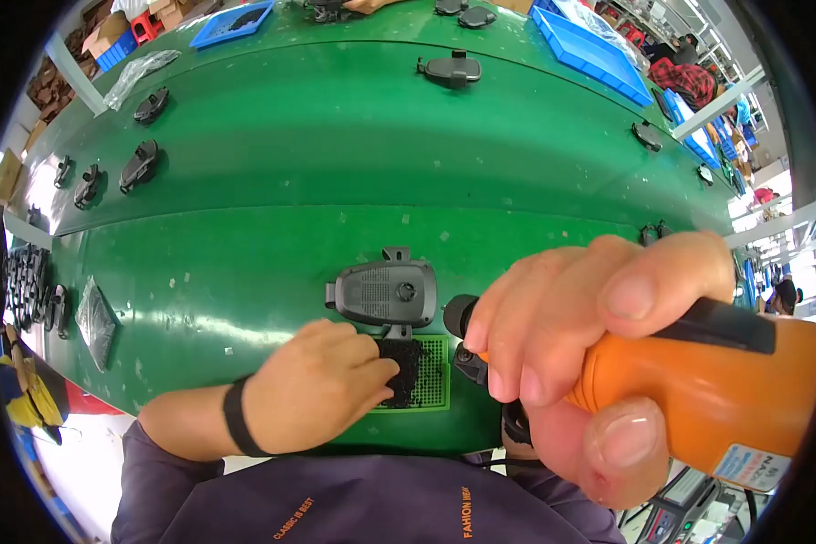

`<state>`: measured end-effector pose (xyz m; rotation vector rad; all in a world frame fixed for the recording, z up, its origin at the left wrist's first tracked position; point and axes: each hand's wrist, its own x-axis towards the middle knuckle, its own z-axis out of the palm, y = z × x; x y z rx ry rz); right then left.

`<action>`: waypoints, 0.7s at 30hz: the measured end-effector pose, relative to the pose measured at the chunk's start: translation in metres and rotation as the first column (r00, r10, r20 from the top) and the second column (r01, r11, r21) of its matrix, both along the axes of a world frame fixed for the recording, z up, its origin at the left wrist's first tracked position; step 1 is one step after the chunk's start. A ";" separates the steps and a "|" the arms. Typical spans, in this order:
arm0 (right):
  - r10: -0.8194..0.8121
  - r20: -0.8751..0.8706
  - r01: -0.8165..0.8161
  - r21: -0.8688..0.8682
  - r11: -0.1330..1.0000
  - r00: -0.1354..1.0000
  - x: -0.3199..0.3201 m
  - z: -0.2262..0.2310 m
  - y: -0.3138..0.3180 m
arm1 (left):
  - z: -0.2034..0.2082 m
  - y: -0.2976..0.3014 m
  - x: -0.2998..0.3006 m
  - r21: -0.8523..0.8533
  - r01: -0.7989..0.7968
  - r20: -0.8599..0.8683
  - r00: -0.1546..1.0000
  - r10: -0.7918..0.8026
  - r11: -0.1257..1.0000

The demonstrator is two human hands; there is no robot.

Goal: The person assembles a phone holder by placing a screw into the housing by hand and driving it with a power screwdriver. They repeat this process for a second screw before placing the finished component on the workbench and starting a new one.

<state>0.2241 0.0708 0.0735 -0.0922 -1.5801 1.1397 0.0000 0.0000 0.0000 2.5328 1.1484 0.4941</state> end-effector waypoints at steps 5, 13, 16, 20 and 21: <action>-0.034 0.049 0.040 -0.137 0.990 0.998 0.009 0.004 0.006 | -0.024 0.001 0.033 -0.043 -0.022 -0.003 1.000 0.022 0.999; 0.067 0.046 -0.059 -0.151 0.987 0.997 0.013 0.003 0.011 | -0.012 0.003 0.034 -0.183 0.009 0.241 0.970 0.036 0.983; 0.084 0.032 -0.077 -0.181 0.981 0.996 0.015 -0.001 0.006 | -0.006 0.007 0.034 -0.217 0.002 0.311 0.948 0.067 0.976; 0.204 -0.073 -0.217 -0.292 0.931 0.976 0.013 -0.007 0.007 | -0.007 0.017 0.032 -0.120 -0.058 0.387 0.917 0.100 0.991; 0.219 -0.066 -0.229 -0.285 0.931 0.974 0.015 -0.005 0.007 | -0.008 0.017 0.033 -0.113 -0.020 0.372 0.926 0.061 0.993</action>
